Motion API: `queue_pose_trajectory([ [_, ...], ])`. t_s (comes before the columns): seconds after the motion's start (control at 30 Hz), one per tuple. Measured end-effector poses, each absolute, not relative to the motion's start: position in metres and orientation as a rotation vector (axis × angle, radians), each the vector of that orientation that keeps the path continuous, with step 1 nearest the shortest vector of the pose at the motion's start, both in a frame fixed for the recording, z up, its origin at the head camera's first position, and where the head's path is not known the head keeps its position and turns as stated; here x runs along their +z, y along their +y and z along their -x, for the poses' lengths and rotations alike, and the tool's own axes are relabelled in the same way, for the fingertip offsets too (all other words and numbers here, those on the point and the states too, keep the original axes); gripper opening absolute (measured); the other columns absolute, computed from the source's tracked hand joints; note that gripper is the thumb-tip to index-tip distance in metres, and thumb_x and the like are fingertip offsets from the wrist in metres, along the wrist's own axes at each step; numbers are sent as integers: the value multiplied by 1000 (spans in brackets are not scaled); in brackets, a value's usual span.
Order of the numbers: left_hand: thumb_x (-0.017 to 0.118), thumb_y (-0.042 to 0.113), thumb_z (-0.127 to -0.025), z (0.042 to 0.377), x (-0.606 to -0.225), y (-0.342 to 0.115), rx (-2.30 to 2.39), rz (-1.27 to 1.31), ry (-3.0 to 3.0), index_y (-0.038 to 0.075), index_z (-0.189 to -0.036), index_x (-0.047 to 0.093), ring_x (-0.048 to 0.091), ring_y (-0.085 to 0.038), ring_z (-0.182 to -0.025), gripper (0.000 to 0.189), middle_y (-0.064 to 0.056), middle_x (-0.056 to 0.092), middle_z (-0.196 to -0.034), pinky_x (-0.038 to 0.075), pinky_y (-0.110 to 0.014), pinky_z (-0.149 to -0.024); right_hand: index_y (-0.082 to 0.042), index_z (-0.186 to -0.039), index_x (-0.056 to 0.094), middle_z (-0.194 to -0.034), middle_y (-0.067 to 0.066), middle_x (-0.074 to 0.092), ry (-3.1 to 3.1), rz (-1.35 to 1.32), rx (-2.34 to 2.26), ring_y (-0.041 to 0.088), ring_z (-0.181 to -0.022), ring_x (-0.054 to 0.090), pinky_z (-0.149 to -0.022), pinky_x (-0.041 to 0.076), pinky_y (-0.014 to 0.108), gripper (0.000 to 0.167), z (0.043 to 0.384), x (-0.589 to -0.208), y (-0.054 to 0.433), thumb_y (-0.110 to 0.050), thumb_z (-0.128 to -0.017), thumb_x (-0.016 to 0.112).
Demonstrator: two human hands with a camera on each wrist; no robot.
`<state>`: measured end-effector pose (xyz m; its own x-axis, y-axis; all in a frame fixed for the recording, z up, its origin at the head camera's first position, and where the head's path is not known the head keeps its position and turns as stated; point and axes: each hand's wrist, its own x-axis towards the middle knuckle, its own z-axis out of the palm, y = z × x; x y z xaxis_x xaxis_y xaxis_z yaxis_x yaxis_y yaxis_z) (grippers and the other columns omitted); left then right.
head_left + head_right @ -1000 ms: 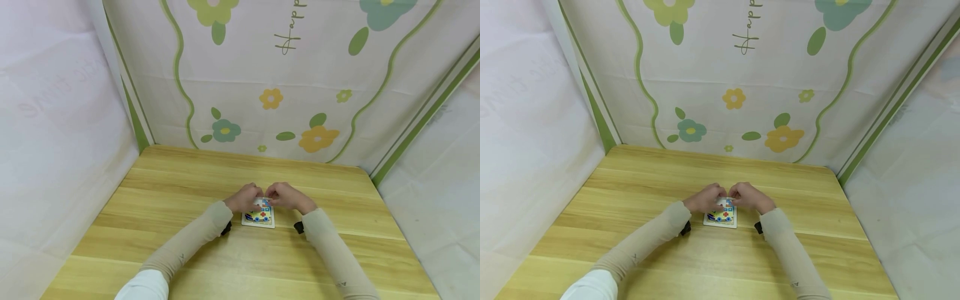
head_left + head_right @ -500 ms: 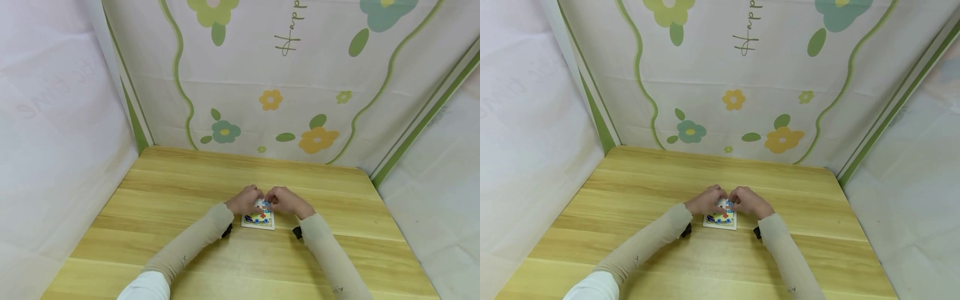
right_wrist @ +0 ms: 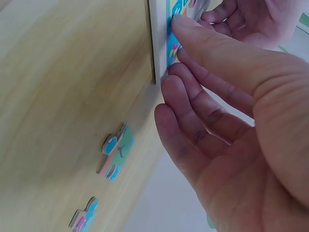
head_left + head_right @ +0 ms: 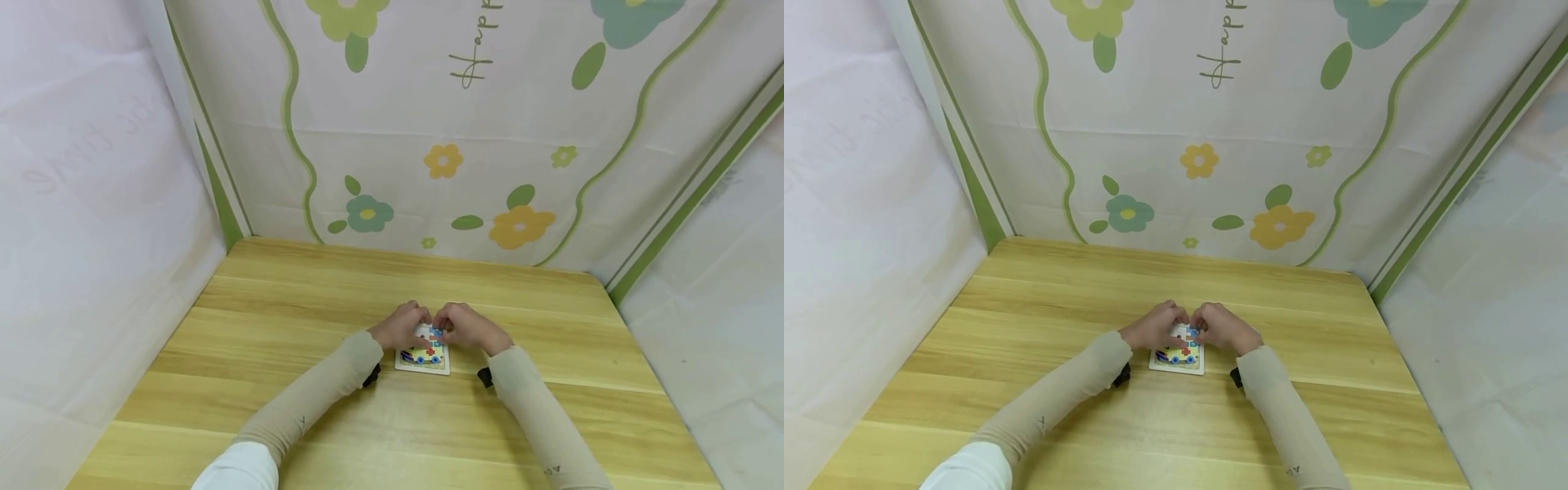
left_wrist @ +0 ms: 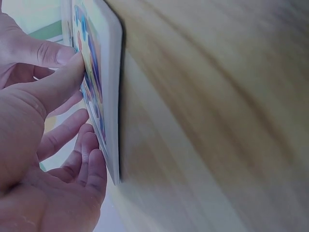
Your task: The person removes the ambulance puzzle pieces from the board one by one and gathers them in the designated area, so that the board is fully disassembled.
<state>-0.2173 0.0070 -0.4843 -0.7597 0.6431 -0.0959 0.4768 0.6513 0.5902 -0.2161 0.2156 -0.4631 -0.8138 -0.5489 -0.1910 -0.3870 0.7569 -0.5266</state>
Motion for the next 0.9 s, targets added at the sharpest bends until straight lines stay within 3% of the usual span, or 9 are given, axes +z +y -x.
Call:
queue_pose_trajectory([
  [0.9, 83, 32, -93, 219, -486, 8, 842, -832, 2529, 9, -129, 64, 50, -16, -108, 47, -7, 58, -125, 48, -31, -95, -5, -104, 77, -101, 4, 74, 2595, 630, -659, 13, -89, 64, -85, 58, 34, 14, 219, -463, 213, 1, -92, 79],
])
